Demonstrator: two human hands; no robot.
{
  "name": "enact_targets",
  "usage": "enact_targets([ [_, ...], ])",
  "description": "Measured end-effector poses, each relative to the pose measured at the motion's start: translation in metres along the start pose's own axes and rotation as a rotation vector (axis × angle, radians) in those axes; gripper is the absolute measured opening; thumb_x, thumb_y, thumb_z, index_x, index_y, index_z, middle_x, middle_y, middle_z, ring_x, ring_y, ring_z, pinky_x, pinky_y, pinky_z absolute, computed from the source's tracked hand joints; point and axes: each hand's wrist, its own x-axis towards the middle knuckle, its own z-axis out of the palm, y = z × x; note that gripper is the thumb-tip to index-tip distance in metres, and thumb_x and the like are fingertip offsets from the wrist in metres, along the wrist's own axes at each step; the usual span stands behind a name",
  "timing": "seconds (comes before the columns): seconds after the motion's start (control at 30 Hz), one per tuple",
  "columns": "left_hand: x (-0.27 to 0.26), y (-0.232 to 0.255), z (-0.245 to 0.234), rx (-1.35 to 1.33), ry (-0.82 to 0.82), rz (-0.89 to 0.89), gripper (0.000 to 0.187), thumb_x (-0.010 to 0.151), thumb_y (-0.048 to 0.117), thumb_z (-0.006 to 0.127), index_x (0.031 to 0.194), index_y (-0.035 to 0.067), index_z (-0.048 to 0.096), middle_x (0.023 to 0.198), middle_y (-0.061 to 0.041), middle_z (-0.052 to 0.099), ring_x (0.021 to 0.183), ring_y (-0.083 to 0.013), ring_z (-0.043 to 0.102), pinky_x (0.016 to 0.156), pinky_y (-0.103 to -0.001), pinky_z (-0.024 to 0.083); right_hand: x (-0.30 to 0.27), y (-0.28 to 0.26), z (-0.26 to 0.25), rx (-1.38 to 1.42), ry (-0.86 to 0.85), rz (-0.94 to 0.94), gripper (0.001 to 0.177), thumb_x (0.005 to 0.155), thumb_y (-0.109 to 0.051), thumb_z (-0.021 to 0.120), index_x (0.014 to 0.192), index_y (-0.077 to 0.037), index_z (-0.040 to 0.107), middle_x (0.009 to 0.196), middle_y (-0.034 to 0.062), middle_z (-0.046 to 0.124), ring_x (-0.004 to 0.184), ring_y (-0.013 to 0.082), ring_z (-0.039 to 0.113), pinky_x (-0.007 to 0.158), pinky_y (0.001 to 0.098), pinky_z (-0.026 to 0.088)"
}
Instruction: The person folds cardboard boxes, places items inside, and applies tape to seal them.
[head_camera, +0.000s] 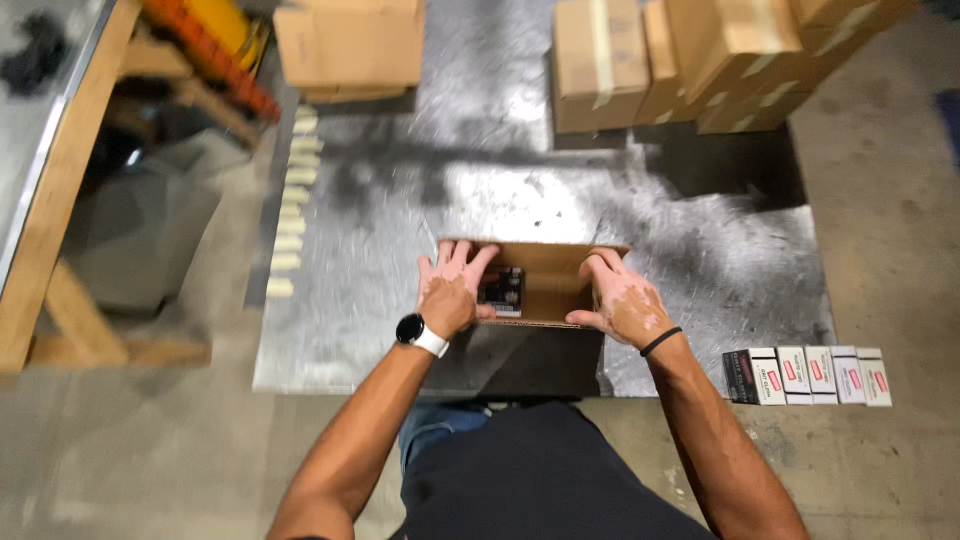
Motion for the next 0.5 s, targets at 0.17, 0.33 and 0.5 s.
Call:
enact_targets([
  [0.17, -0.007, -0.018, 0.032, 0.011, 0.017, -0.114, 0.108, 0.068, 0.074, 0.096, 0.161, 0.037, 0.054, 0.154, -0.013, 0.049, 0.149, -0.0402, 0.044, 0.112, -0.074, 0.042, 0.007, 0.030, 0.027, -0.332, 0.004, -0.107, 0.068, 0.081, -0.082, 0.077, 0.135, -0.041, 0.068, 0.163, -0.0102, 0.045, 0.146, 0.0307, 0.055, 0.098, 0.0524, 0.062],
  [0.33, -0.006, -0.025, 0.030, -0.003, 0.099, -0.180, 0.111, 0.057, 0.091, 0.093, 0.137, 0.019, 0.066, 0.136, -0.016, 0.055, 0.140, -0.0420, 0.056, 0.102, -0.071, 0.057, -0.012, 0.045, 0.026, -0.214, 0.211, -0.184, 0.072, 0.085, -0.091, 0.067, 0.112, -0.025, 0.079, 0.160, 0.0012, 0.057, 0.147, 0.0372, 0.059, 0.092, 0.0521, 0.062],
  [0.5, -0.025, -0.019, 0.012, 0.179, 0.200, -0.353, 0.123, 0.072, 0.107, 0.066, 0.138, 0.004, 0.062, 0.168, -0.025, 0.054, 0.159, -0.0458, 0.046, 0.114, -0.082, 0.036, -0.047, 0.053, 0.014, -0.304, 0.391, 0.045, 0.097, 0.068, -0.103, 0.072, 0.119, -0.022, 0.083, 0.126, 0.0001, 0.076, 0.133, 0.0280, 0.063, 0.102, 0.0508, 0.049],
])
